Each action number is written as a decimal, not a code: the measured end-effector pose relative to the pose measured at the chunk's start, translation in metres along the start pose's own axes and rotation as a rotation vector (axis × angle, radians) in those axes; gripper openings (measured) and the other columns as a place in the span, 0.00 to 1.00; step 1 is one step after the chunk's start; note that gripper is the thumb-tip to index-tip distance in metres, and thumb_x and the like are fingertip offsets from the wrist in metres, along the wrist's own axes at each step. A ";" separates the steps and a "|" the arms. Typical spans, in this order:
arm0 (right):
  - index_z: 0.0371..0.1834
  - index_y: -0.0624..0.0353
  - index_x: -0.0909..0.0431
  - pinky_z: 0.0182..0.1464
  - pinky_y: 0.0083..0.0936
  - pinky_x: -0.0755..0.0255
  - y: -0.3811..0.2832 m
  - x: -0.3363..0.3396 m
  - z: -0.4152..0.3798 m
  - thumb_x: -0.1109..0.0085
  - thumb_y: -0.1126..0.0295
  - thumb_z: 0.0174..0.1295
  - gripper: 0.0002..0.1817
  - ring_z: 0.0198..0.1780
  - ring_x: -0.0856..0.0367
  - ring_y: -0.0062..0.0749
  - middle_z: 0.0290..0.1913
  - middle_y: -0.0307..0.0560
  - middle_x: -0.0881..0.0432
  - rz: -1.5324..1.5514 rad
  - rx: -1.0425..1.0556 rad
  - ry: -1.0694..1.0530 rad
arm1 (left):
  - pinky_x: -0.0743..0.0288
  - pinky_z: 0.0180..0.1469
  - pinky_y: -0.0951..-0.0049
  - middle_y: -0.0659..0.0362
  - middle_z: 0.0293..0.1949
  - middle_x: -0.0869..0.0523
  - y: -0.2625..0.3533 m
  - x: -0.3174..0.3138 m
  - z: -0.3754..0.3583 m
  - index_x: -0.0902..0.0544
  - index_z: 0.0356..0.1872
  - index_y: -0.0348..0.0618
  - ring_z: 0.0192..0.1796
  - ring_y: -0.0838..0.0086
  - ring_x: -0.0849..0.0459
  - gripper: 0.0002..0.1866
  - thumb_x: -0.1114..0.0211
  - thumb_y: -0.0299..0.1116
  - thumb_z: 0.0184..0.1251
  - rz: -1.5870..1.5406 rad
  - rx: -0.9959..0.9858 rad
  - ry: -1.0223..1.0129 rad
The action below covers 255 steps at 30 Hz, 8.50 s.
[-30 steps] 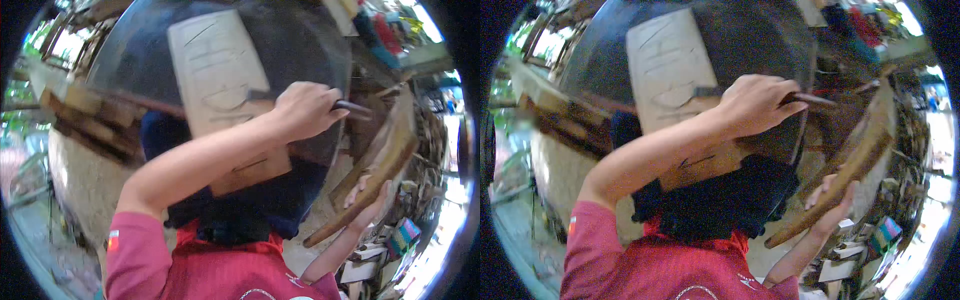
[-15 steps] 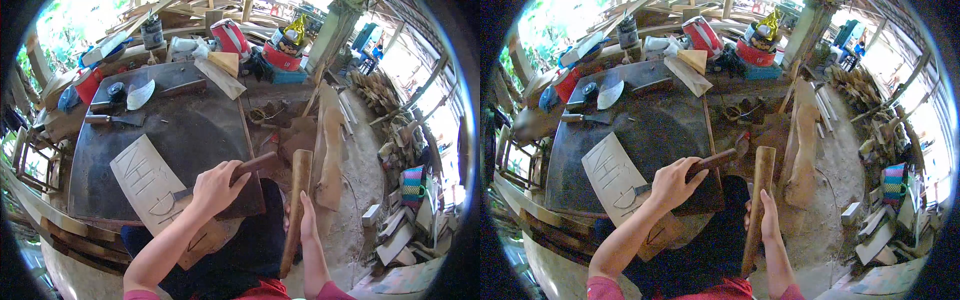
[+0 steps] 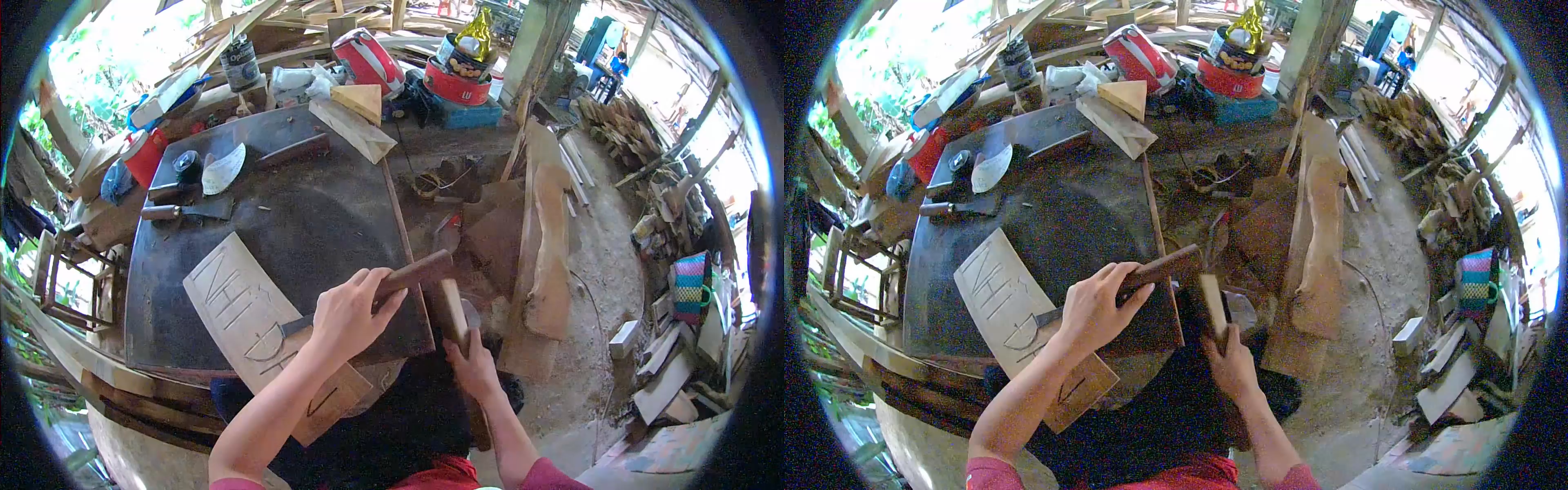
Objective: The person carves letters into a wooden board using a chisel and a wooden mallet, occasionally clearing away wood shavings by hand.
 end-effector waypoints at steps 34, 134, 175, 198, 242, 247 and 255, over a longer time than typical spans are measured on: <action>0.68 0.67 0.43 0.42 0.56 0.21 -0.022 -0.001 -0.118 0.41 0.56 0.68 0.34 0.40 0.18 0.72 0.47 0.73 0.19 -0.321 0.144 -0.096 | 0.18 0.39 0.57 0.52 0.40 0.13 0.004 -0.001 -0.004 0.18 0.50 0.45 0.38 0.54 0.12 0.19 0.35 0.48 0.69 0.035 -0.070 0.024; 0.41 0.57 0.25 0.28 0.22 0.29 -0.168 0.185 -0.021 0.36 0.68 0.63 0.09 0.25 0.22 0.20 0.23 0.35 0.25 0.921 0.458 0.157 | 0.54 0.13 0.82 0.69 0.08 0.42 -0.023 0.196 -0.149 0.40 0.14 0.50 0.09 0.87 0.47 0.21 0.33 0.34 0.53 -1.662 -0.389 0.329; 0.36 0.53 0.38 0.17 0.20 0.47 0.034 0.040 0.025 0.39 0.61 0.64 0.15 0.16 0.40 0.18 0.19 0.32 0.38 0.842 -0.160 0.210 | 0.53 0.10 0.78 0.66 0.06 0.36 -0.026 0.226 -0.178 0.37 0.11 0.48 0.06 0.81 0.46 0.21 0.33 0.38 0.51 -1.333 -0.290 0.484; 0.21 0.53 0.30 0.16 0.25 0.42 0.072 -0.010 0.041 0.42 0.63 0.65 0.15 0.14 0.35 0.21 0.15 0.35 0.34 0.598 -0.054 0.189 | 0.52 0.11 0.79 0.67 0.09 0.39 -0.040 0.210 -0.170 0.32 0.26 0.44 0.09 0.82 0.47 0.16 0.30 0.34 0.52 -1.458 -0.252 0.510; 0.28 0.53 0.30 0.14 0.27 0.47 0.063 -0.013 0.031 0.37 0.60 0.63 0.13 0.12 0.39 0.22 0.16 0.32 0.35 0.840 -0.217 -0.004 | 0.51 0.14 0.83 0.66 0.10 0.38 -0.043 0.194 -0.166 0.37 0.14 0.49 0.11 0.85 0.45 0.21 0.33 0.32 0.59 -1.585 -0.288 0.398; 0.27 0.53 0.30 0.15 0.27 0.46 0.050 -0.005 0.022 0.37 0.59 0.63 0.14 0.13 0.40 0.22 0.17 0.32 0.36 0.842 -0.256 -0.011 | 0.50 0.13 0.84 0.66 0.07 0.37 -0.042 0.196 -0.166 0.35 0.13 0.49 0.10 0.86 0.44 0.20 0.33 0.31 0.58 -1.593 -0.299 0.366; 0.27 0.53 0.32 0.14 0.26 0.48 0.049 -0.002 0.020 0.39 0.60 0.63 0.14 0.13 0.39 0.21 0.16 0.34 0.35 0.803 -0.238 0.045 | 0.51 0.13 0.83 0.66 0.10 0.36 -0.038 0.200 -0.175 0.36 0.15 0.48 0.10 0.85 0.44 0.19 0.34 0.31 0.59 -1.566 -0.326 0.407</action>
Point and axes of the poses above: each hand's wrist, its own z-axis towards the middle knuckle, its own x-axis out of the back of the hand, y = z × x, the point moved 8 cm from there along z, towards the middle knuckle
